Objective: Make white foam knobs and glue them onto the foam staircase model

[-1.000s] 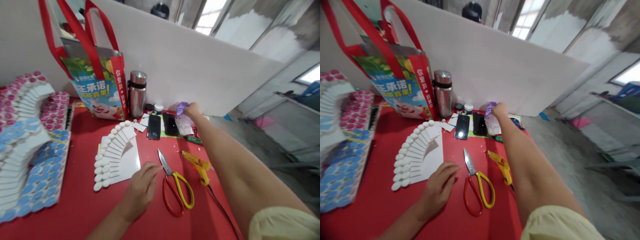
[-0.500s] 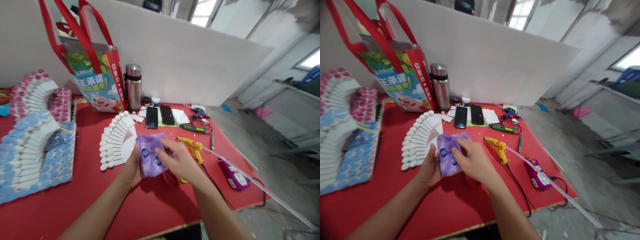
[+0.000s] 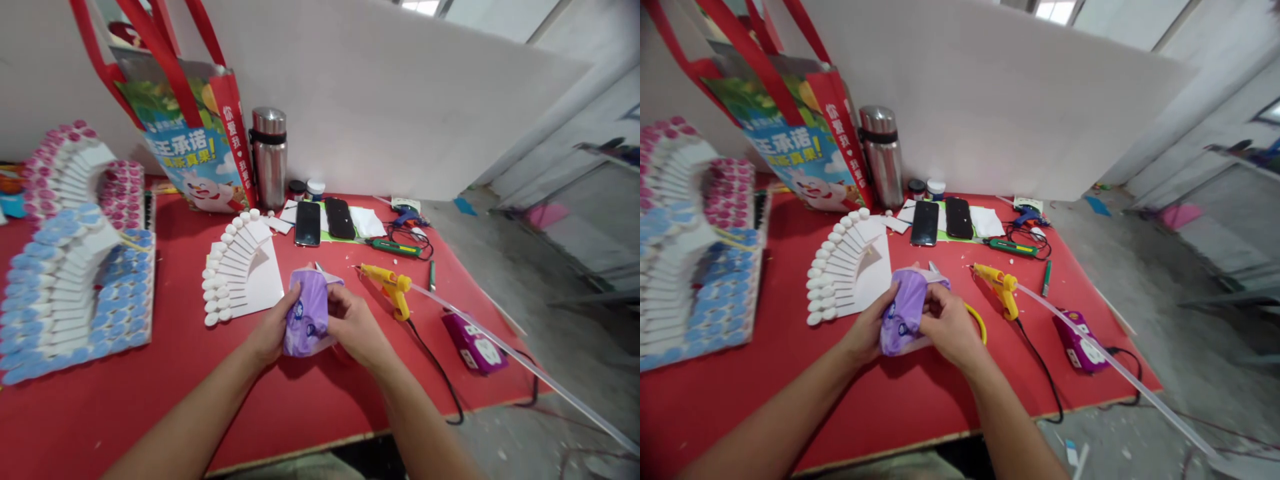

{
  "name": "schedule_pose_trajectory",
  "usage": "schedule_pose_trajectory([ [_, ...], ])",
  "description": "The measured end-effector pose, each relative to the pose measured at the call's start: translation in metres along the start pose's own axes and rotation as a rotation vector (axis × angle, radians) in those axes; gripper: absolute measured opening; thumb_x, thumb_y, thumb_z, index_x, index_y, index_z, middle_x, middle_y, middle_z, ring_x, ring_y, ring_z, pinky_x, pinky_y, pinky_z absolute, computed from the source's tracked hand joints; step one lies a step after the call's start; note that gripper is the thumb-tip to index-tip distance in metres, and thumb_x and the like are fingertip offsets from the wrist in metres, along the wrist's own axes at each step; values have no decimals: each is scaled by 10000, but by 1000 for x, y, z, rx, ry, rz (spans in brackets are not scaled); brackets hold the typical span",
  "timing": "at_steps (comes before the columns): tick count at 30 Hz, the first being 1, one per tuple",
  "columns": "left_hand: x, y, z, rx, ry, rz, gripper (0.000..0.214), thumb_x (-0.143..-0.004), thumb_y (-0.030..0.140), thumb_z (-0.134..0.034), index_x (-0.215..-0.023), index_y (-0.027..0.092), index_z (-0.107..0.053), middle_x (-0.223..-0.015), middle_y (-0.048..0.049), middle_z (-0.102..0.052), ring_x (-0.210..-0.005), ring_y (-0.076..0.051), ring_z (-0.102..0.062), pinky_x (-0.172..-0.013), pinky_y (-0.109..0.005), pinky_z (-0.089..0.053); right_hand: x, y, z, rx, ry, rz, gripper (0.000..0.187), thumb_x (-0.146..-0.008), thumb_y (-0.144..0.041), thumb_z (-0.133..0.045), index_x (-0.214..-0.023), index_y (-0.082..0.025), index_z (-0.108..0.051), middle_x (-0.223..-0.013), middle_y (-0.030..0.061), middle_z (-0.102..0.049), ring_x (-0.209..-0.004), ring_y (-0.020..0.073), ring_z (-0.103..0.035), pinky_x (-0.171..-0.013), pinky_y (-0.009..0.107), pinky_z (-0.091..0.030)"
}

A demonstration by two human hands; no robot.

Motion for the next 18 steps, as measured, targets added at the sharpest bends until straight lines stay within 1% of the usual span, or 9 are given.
schedule_pose_trajectory([
  [2,0,1,-2,-41,-39,-30,565,-899,584,-658,-1157,87,-739,-1046,-158,-796,-1125,-309,-725,-1074,-427,-516,-3,2,2,23,80,13,232,-630,-179,-808,-801,-218,-656,-751,-24,-675,-690,154,-622,-680,274,-533],
  [3,0,2,-3,-61,-52,-48,584,-900,607,-648,-1162,93,-741,-1056,-154,-795,-1140,-304,-719,-1088,-420,-502,-4,2,1,34,94,18,225,-628,-177,-797,-783,-218,-639,-732,-28,-657,-675,149,-607,-668,268,-524],
  [6,2,2,-2,-142,-60,-71,645,-886,680,-620,-1160,111,-751,-1065,-148,-794,-1161,-313,-704,-1081,-429,-498,-5,2,1,50,86,3,159,-651,-179,-739,-767,-214,-636,-707,-29,-641,-651,142,-586,-642,259,-501],
  [8,2,1,3,-222,-33,-79,649,-884,700,-602,-1130,123,-764,-1072,-144,-793,-1153,-322,-700,-1054,-432,-511,-4,1,2,45,84,-8,109,-662,-179,-705,-750,-207,-646,-689,-27,-645,-626,138,-581,-628,257,-489],
  [11,2,4,13,-331,11,-131,584,-924,665,-569,-1118,152,-769,-1145,-124,-780,-1192,-309,-675,-1078,-409,-488,-2,-3,2,27,72,7,121,-632,-156,-711,-722,-199,-643,-669,-31,-647,-621,136,-589,-636,255,-491],
  [13,2,3,16,-362,-8,-149,570,-958,646,-522,-1162,166,-752,-1198,-115,-766,-1237,-297,-651,-1111,-402,-459,-1,-5,1,61,65,13,133,-622,-138,-715,-718,-195,-642,-667,-33,-646,-633,139,-598,-631,250,-484],
  [15,3,1,17,-369,-36,-139,581,-974,644,-486,-1191,166,-737,-1193,-117,-765,-1245,-295,-647,-1116,-410,-455,0,-7,3,123,80,33,102,-640,-136,-696,-707,-193,-644,-655,-32,-639,-624,138,-588,-610,247,-465],
  [18,4,3,15,-379,-28,-144,540,-969,616,-523,-1172,165,-739,-1127,-114,-780,-1239,-300,-651,-1111,-421,-457,2,-9,5,184,101,64,48,-678,-148,-656,-692,-194,-655,-648,-25,-639,-621,143,-582,-603,255,-456],
])
Point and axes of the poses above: each hand's wrist, its own x-axis away from the middle knuckle, its own z-axis out of the back of the hand, y = z × x, the point moved 9 cm from there along -x, towards the middle knuckle
